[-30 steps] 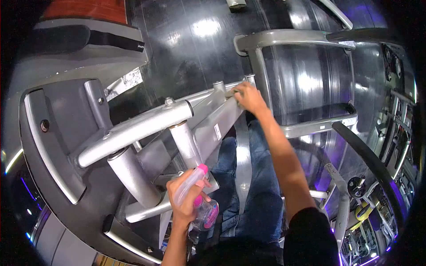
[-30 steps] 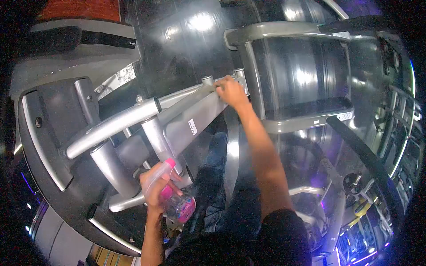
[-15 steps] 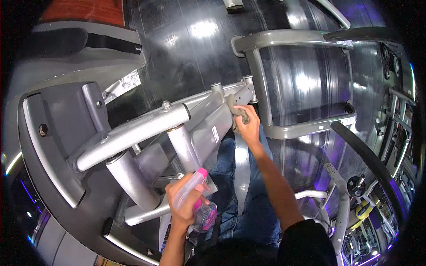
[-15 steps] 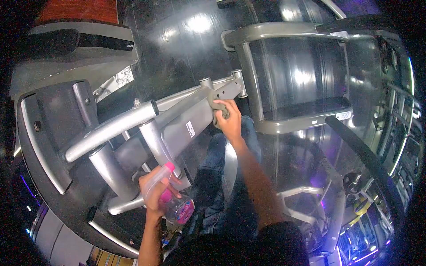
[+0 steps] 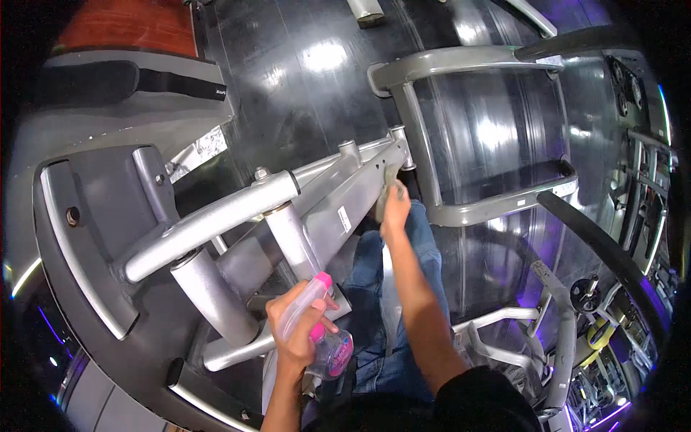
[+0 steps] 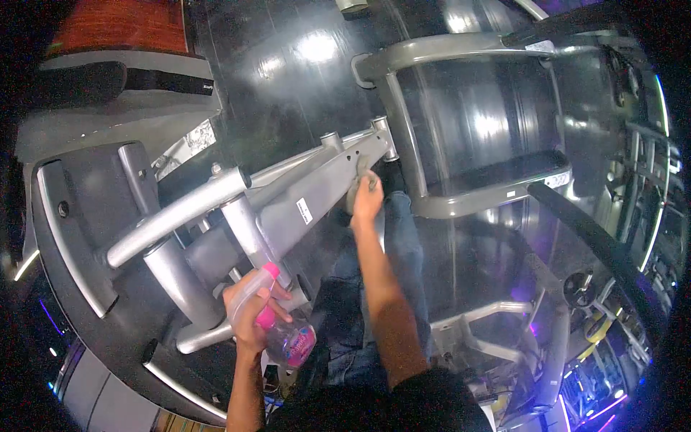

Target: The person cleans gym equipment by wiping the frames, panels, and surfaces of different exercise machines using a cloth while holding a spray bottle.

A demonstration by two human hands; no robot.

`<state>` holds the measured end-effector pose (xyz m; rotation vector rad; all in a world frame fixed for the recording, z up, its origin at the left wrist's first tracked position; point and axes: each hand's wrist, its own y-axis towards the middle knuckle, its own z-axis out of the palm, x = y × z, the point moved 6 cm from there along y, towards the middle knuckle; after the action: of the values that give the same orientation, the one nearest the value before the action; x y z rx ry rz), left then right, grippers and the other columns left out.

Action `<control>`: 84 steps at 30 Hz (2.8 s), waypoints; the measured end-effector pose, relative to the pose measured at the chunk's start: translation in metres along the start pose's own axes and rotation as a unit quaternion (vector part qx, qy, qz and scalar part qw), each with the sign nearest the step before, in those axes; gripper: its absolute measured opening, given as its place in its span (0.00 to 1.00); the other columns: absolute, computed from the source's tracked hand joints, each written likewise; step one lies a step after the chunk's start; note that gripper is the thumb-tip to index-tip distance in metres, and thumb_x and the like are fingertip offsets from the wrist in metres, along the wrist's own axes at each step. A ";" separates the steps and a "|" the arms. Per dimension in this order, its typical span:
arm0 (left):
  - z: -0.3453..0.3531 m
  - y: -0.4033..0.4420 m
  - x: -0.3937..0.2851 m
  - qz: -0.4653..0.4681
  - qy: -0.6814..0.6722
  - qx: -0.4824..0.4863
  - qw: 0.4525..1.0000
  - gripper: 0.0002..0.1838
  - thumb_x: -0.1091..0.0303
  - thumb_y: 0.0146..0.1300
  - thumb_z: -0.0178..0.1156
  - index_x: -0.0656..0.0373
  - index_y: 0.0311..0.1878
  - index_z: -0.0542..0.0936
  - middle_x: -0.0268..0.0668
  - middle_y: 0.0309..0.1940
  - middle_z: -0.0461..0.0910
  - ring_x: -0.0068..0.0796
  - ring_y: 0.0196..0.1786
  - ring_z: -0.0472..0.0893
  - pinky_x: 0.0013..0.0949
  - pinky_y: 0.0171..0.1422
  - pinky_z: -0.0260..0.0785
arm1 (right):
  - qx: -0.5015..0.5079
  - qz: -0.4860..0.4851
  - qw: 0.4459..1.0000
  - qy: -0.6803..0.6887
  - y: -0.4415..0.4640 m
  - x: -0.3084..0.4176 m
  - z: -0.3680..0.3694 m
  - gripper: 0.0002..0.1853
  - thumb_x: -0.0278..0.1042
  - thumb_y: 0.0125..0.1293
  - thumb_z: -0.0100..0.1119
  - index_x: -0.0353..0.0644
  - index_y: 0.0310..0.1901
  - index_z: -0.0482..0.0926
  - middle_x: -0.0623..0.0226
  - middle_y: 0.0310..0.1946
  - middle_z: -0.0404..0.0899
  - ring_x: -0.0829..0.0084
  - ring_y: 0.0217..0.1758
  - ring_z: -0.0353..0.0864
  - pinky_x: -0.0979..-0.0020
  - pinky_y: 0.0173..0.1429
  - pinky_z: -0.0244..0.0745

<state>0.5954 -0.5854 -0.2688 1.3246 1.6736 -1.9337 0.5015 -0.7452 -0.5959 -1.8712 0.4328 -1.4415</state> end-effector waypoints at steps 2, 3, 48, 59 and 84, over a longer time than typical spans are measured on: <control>0.001 0.000 0.000 0.009 -0.006 0.005 1.000 0.19 0.63 0.63 0.56 0.76 0.35 0.80 0.46 0.27 0.82 0.31 0.20 0.81 0.28 0.24 0.73 | -0.003 0.017 0.996 0.086 -0.056 0.014 0.007 0.17 0.32 0.72 0.51 0.37 0.59 0.74 0.63 0.54 0.76 0.72 0.56 0.74 0.71 0.62 0.69; 0.000 0.000 0.000 0.018 -0.008 0.008 1.000 0.19 0.64 0.63 0.56 0.77 0.35 0.80 0.46 0.28 0.82 0.31 0.20 0.81 0.28 0.24 0.73 | 0.017 0.049 0.991 0.125 -0.077 0.007 0.011 0.20 0.36 0.78 0.49 0.40 0.67 0.68 0.64 0.61 0.74 0.71 0.60 0.74 0.69 0.65 0.70; 0.003 0.001 -0.004 0.055 0.046 0.023 0.997 0.10 0.71 0.59 0.53 0.69 0.29 0.77 0.41 0.24 0.78 0.32 0.19 0.82 0.31 0.24 0.72 | 0.562 -0.254 0.640 -0.458 -0.110 0.202 0.130 0.21 0.50 0.57 0.61 0.47 0.48 0.88 0.43 0.45 0.84 0.46 0.53 0.83 0.57 0.62 0.76; 0.001 0.004 0.002 0.078 0.049 0.024 0.995 0.13 0.65 0.62 0.53 0.65 0.30 0.79 0.39 0.22 0.80 0.31 0.19 0.83 0.30 0.25 0.72 | 0.427 -0.265 0.669 -0.548 -0.024 0.152 0.118 0.20 0.49 0.56 0.63 0.49 0.48 0.88 0.45 0.40 0.86 0.47 0.46 0.86 0.57 0.60 0.78; -0.005 0.003 -0.005 0.148 -0.146 0.099 0.973 0.16 0.59 0.60 0.59 0.64 0.33 0.84 0.38 0.26 0.82 0.26 0.25 0.83 0.27 0.21 0.74 | 0.372 0.066 0.925 0.048 -0.223 0.236 -0.139 0.36 0.17 0.58 0.63 0.36 0.70 0.64 0.56 0.62 0.75 0.62 0.66 0.75 0.60 0.72 0.71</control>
<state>0.6027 -0.5836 -0.2661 1.2026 1.1030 -2.0324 0.4109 -0.7931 -0.2585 -1.1423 0.0293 -1.3514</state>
